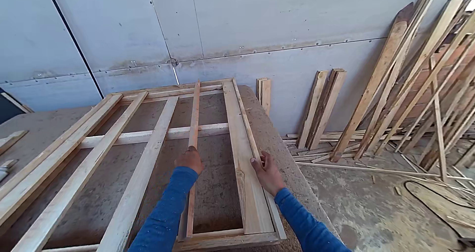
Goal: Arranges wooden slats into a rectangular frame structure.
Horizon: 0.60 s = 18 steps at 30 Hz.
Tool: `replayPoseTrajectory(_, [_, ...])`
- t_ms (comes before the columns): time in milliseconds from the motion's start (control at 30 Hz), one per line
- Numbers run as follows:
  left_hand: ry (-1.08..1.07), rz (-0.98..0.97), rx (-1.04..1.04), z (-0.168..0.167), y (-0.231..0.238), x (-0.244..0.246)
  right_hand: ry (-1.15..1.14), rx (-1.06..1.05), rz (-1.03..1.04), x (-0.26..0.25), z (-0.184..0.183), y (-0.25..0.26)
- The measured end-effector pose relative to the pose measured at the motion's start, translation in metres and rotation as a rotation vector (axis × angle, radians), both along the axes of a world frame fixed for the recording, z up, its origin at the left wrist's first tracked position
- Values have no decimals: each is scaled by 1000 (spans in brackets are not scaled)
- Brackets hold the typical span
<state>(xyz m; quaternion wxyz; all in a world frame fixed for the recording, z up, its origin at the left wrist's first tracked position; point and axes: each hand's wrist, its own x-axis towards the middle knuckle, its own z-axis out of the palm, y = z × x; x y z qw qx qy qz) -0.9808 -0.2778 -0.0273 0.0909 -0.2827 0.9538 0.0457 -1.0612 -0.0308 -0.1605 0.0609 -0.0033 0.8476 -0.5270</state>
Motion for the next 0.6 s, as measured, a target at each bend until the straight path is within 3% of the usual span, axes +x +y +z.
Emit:
replayPoseTrajectory(67, [119,12,142,-10,-14,3,3,3,-9,-3,-2,-2])
replayPoseTrajectory(200, [631,-11,733,-63,-89,13,-3,13,-6,-8,-2,-2])
replayPoseTrajectory(300, [792,27,1066,-98,-127,15,-22,22,5,-11,0,-3])
replayPoseTrajectory(433, [797,122,1142,-137,-138,11,-20,37,15,-11,-3,-3])
replayPoseTrajectory(600, [844,164,1153,-150,-141,11,-20,43,16,-7,-2,-1])
